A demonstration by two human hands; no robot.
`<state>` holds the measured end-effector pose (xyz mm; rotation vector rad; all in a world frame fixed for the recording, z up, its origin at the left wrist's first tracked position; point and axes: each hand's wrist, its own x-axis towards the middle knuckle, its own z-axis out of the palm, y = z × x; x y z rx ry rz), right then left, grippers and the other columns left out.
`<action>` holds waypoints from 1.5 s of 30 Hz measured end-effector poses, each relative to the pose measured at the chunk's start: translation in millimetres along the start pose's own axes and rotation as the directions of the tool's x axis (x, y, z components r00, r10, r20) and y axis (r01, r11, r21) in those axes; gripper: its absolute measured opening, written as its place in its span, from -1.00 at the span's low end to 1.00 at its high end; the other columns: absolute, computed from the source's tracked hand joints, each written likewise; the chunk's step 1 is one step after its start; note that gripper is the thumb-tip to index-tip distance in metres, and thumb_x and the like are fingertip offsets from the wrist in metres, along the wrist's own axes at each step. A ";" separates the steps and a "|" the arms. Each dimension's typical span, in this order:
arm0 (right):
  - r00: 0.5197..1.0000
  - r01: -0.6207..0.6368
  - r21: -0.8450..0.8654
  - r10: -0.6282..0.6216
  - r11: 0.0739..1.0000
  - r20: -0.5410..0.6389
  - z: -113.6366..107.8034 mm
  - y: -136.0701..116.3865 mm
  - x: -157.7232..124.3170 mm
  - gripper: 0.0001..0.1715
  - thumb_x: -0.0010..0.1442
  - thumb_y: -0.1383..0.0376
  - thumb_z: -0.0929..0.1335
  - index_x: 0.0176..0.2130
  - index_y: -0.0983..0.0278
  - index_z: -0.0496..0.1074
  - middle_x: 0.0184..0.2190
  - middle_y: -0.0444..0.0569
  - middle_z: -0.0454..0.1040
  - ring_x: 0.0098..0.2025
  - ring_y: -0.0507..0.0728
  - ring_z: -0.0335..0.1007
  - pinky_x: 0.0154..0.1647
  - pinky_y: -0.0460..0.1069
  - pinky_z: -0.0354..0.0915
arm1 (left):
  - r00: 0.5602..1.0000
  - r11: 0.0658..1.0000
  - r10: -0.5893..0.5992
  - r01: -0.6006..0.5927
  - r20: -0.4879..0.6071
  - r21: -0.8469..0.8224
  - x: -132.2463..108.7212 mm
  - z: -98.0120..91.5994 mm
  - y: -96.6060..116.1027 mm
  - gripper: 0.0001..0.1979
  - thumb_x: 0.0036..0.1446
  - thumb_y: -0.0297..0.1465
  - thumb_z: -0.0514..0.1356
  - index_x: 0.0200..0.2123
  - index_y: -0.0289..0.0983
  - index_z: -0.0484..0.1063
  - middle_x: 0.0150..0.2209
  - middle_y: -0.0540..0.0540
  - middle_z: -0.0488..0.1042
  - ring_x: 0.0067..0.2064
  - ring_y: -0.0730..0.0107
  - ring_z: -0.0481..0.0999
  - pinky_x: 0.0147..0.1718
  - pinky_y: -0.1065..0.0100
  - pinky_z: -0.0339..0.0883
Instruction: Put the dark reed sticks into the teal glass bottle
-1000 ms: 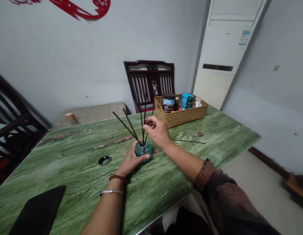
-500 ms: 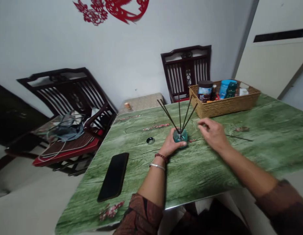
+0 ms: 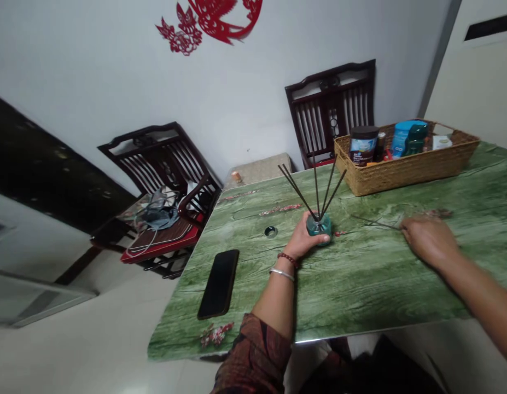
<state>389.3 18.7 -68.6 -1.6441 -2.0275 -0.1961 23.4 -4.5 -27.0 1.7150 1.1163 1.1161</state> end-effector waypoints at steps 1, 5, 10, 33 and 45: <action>0.996 0.054 -0.034 -0.052 0.998 0.072 0.2 -1.0 1.3 -0.70 0.18 0.34 0.37 -0.56 0.15 0.44 -0.44 0.25 0.51 -0.31 0.24 0.46 -0.21 0.15 0.20 | 1.000 1.000 -0.004 0.004 0.002 0.007 0.5 -0.4 -0.3 -0.19 -0.20 -0.17 0.49 0.10 -0.26 0.25 -0.01 -0.19 0.46 0.02 0.14 0.46 0.05 0.16 0.28; 0.975 0.133 -0.164 -0.099 0.977 0.198 -22.4 -16.4 6.2 -0.79 0.22 0.34 0.29 -0.43 0.22 0.47 -0.41 0.16 0.53 -0.28 0.27 0.46 -0.18 0.12 0.24 | 1.000 0.999 -0.031 0.031 0.006 0.031 1.4 -1.3 5.5 -0.22 -0.18 -0.16 0.46 0.09 -0.25 0.25 -0.01 -0.18 0.45 0.01 0.13 0.46 0.04 0.16 0.30; 0.999 -0.044 0.091 0.046 0.995 -0.024 -71.5 -45.9 22.3 -0.77 0.22 0.30 0.25 -0.24 0.25 0.49 -0.32 0.05 0.57 -0.27 0.19 0.46 -0.20 0.02 0.27 | 0.996 0.995 -0.081 0.080 0.021 0.067 8.0 -7.1 10.3 -0.24 -0.11 -0.13 0.42 0.12 -0.19 0.23 -0.01 -0.14 0.47 0.00 0.10 0.50 0.06 0.09 0.31; 0.999 0.027 0.912 0.015 0.409 -0.036 -50.9 -217.9 105.8 -0.88 0.06 0.30 0.41 -0.36 0.25 0.38 -0.51 -0.22 0.44 -0.45 0.01 0.42 -0.38 -0.10 0.32 | 0.999 0.999 0.028 -0.027 -0.032 0.027 14.1 -7.6 -7.7 -0.26 -0.17 -0.21 0.47 0.09 -0.20 0.30 -0.08 -0.11 0.51 -0.06 0.13 0.50 -0.03 0.15 0.31; 0.991 0.097 0.559 -0.027 0.823 -0.132 -58.2 -187.2 64.0 -0.81 0.22 0.26 0.37 -0.15 0.23 0.50 -0.31 -0.08 0.59 -0.33 0.05 0.47 -0.21 -0.07 0.27 | 0.998 0.996 0.020 -0.016 -0.053 0.084 12.2 -6.8 1.3 -0.27 -0.21 -0.16 0.47 0.04 -0.24 0.34 -0.08 -0.14 0.51 -0.06 0.12 0.50 -0.04 0.15 0.33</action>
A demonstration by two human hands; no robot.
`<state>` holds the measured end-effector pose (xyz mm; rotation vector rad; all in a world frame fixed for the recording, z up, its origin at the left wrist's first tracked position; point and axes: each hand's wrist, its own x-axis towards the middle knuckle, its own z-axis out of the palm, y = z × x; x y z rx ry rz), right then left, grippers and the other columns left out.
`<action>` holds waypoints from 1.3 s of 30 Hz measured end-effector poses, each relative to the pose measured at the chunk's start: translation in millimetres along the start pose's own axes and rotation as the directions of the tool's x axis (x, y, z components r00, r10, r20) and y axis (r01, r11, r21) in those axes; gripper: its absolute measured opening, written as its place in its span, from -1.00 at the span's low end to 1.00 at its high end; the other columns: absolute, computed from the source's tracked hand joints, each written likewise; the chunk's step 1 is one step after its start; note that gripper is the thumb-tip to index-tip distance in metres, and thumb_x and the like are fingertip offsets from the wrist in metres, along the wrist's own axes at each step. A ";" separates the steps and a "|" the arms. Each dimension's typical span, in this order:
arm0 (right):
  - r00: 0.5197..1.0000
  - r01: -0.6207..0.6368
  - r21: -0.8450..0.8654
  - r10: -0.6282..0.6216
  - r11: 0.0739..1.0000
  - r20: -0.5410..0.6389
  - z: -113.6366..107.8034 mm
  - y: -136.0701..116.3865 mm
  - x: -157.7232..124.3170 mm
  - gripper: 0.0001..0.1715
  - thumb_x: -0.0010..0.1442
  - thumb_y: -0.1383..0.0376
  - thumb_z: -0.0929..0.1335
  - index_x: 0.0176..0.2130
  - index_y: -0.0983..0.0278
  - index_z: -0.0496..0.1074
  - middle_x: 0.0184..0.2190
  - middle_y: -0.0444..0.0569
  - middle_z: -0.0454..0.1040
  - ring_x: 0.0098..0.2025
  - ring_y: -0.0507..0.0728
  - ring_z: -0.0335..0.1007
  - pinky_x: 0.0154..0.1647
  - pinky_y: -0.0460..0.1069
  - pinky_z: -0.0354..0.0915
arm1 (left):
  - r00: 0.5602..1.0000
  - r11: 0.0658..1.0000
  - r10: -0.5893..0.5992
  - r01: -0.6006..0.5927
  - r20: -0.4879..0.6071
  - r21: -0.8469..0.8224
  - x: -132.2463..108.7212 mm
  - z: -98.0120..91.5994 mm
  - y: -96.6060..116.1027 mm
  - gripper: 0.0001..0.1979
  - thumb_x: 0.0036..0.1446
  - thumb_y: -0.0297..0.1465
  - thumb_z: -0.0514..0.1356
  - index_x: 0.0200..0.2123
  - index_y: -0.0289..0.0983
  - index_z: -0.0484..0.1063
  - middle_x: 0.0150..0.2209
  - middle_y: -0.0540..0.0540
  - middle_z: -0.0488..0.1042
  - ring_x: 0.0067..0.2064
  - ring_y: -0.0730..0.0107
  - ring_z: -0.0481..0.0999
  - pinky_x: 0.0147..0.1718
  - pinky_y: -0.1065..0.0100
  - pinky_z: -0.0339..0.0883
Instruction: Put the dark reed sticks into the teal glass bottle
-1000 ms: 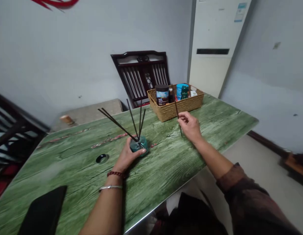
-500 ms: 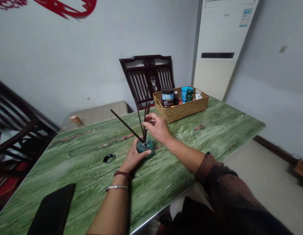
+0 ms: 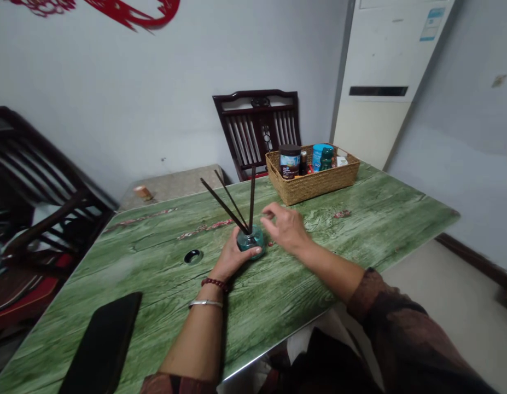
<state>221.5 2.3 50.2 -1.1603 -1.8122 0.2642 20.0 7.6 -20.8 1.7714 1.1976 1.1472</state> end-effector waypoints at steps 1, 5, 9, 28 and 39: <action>0.999 -0.037 -0.018 0.037 0.999 -0.014 0.2 11.1 -0.4 -0.84 0.21 0.27 0.37 -0.18 0.23 0.51 -0.34 -0.09 0.58 -0.33 0.06 0.47 -0.22 -0.07 0.27 | 1.000 1.000 -0.010 0.010 -0.008 0.012 0.0 -0.2 1.2 -0.27 -0.22 -0.17 0.47 0.03 -0.23 0.35 -0.10 -0.13 0.52 -0.08 0.13 0.51 -0.05 0.14 0.34; 0.971 -0.228 -0.090 0.234 0.969 0.052 21.2 62.2 -2.4 -0.89 0.18 0.35 0.36 -0.31 0.24 0.52 -0.41 -0.10 0.57 -0.34 0.08 0.47 -0.28 -0.08 0.24 | 0.997 0.997 -0.034 0.038 -0.064 0.064 -0.4 -1.2 2.7 -0.30 -0.22 -0.18 0.47 0.02 -0.22 0.36 -0.09 -0.13 0.52 -0.08 0.11 0.51 -0.02 0.11 0.32; 0.941 -0.311 -0.094 0.320 0.946 0.113 42.9 90.7 -8.6 -0.88 0.18 0.36 0.36 -0.29 0.23 0.54 -0.40 -0.10 0.58 -0.34 0.08 0.46 -0.28 -0.08 0.23 | 0.993 0.993 -0.026 0.038 -0.111 0.111 -4.4 -1.1 3.8 -0.32 -0.19 -0.20 0.46 0.02 -0.23 0.34 -0.05 -0.15 0.48 -0.03 0.11 0.49 0.02 0.12 0.30; 0.901 -0.374 -0.098 0.386 0.922 0.199 43.6 86.1 -6.8 -0.83 0.23 0.29 0.32 -0.28 0.17 0.55 -0.40 -0.08 0.59 -0.38 0.10 0.43 -0.38 -0.05 0.07 | 0.949 0.982 -0.171 0.186 -0.265 0.033 108.4 -45.6 -21.6 -0.32 -0.38 -0.35 0.50 -0.08 -0.21 0.40 -0.17 -0.07 0.48 -0.06 0.18 0.48 0.07 0.05 0.27; 0.909 -0.417 0.104 0.411 0.903 0.071 49.4 99.5 -6.0 -0.93 0.01 0.29 0.40 -0.43 0.22 0.41 -0.64 -0.26 0.26 -0.54 0.01 0.13 -0.45 -0.09 -0.02 | 0.876 0.760 -0.340 0.043 -0.341 -0.648 30.9 -41.1 -1.6 -0.44 0.07 -0.19 0.36 0.13 -0.07 0.31 -0.49 0.18 0.17 -0.55 0.66 0.24 -0.44 0.51 0.32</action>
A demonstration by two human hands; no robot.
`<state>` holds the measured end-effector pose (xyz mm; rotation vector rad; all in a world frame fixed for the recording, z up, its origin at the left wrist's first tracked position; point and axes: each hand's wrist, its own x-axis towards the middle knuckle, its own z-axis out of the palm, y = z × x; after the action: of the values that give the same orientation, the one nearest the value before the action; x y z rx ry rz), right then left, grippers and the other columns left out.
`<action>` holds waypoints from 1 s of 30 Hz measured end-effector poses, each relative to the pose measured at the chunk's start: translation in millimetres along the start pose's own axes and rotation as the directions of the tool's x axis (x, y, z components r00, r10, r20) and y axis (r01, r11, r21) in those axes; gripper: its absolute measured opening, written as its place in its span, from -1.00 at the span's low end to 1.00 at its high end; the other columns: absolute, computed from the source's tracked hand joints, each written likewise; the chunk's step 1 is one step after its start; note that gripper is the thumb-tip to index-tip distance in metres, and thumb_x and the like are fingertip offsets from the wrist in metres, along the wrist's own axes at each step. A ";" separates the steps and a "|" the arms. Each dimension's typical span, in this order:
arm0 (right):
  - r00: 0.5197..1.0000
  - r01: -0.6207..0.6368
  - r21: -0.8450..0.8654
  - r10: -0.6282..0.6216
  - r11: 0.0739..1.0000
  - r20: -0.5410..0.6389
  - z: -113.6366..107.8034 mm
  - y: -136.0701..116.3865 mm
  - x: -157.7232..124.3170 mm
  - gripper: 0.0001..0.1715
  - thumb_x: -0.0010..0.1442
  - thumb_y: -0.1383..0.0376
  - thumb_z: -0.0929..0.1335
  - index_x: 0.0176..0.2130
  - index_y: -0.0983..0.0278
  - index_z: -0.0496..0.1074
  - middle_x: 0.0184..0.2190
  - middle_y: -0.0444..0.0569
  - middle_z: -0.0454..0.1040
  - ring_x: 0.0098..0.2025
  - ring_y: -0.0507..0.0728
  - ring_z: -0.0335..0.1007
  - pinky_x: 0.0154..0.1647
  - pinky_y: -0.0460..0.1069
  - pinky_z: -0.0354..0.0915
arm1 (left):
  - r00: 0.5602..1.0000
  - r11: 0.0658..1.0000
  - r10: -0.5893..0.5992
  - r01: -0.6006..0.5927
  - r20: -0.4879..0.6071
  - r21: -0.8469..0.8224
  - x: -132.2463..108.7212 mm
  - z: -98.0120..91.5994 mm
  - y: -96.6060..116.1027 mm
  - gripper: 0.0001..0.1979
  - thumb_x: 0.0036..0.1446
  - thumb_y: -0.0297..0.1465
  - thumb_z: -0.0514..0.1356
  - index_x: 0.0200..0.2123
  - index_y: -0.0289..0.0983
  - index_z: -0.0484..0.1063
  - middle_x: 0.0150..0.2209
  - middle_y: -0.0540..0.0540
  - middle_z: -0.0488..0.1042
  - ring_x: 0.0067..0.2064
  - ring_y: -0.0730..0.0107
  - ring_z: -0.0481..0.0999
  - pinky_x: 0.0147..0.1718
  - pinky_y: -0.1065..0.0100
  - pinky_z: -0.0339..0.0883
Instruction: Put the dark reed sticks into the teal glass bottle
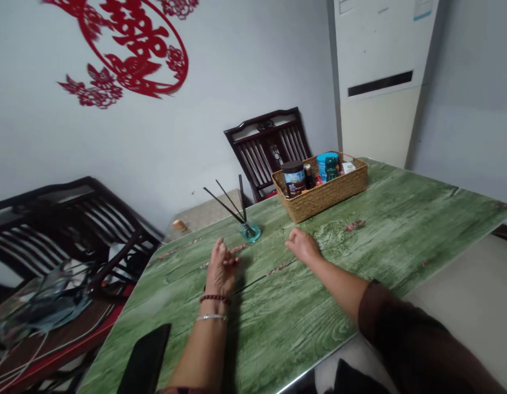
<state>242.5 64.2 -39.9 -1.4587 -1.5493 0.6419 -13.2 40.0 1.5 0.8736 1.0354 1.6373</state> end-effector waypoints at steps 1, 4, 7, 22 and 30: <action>0.999 -0.017 0.071 0.019 0.997 -0.030 -0.2 -1.2 0.3 -0.91 -0.04 0.31 0.40 -0.46 0.22 0.37 -0.67 -0.29 0.19 -0.56 0.00 0.07 -0.47 -0.10 -0.04 | 0.999 0.987 -0.027 0.034 0.045 -0.154 -11.2 -2.5 2.1 -0.46 0.07 -0.27 0.37 0.12 -0.06 0.33 -0.54 0.21 0.10 -0.61 0.69 0.15 -0.52 0.57 0.24; 0.994 -0.101 0.415 0.105 0.904 0.014 -6.0 -16.5 0.9 -0.83 -0.12 0.31 0.39 -0.40 0.21 0.36 -0.72 -0.37 0.02 -0.64 -0.04 -0.11 -0.56 -0.12 -0.13 | 0.980 0.886 0.000 0.092 0.199 -0.454 -32.8 -5.2 10.3 -0.40 0.09 -0.52 0.33 0.17 0.02 0.34 -0.61 0.22 0.02 -0.66 0.71 0.07 -0.60 0.63 0.13; 0.976 -0.179 0.749 0.016 0.638 0.219 -21.8 -54.6 3.2 -0.47 -0.12 0.29 0.41 -0.08 0.18 0.39 -0.70 -0.43 -0.03 -0.67 -0.08 -0.27 -0.63 -0.14 -0.18 | 0.955 0.815 0.077 0.105 0.286 -0.570 -37.1 -0.8 20.7 -0.29 0.11 -0.63 0.25 0.24 0.08 0.26 -0.61 0.21 0.04 -0.67 0.70 0.11 -0.59 0.63 0.17; 0.873 -0.421 0.901 -0.227 0.101 0.433 29.0 -23.8 20.0 -0.17 -0.07 0.38 0.49 0.17 0.05 0.30 -0.68 -0.43 -0.21 -0.65 -0.10 -0.46 -0.67 -0.19 -0.29 | 0.952 0.761 -0.019 0.212 0.306 -0.613 -25.9 -5.9 -7.2 -0.25 0.11 -0.67 0.17 0.28 0.09 0.22 -0.60 0.20 0.13 -0.68 0.71 0.16 -0.64 0.66 0.16; 0.860 -0.459 0.884 -0.209 0.084 0.466 29.5 -17.2 25.9 -0.23 -0.04 0.37 0.48 0.15 0.09 0.31 -0.69 -0.43 -0.16 -0.67 -0.09 -0.38 -0.65 -0.18 -0.24 | 0.979 0.801 -0.023 0.139 0.201 -0.583 -20.1 -9.1 -4.6 -0.49 0.19 -0.50 0.25 0.17 0.00 0.35 -0.61 0.20 0.10 -0.67 0.69 0.13 -0.63 0.64 0.18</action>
<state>210.6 92.0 -32.8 -0.2436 -0.7580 1.8795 -14.3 19.4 -7.6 0.5262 0.3695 1.6303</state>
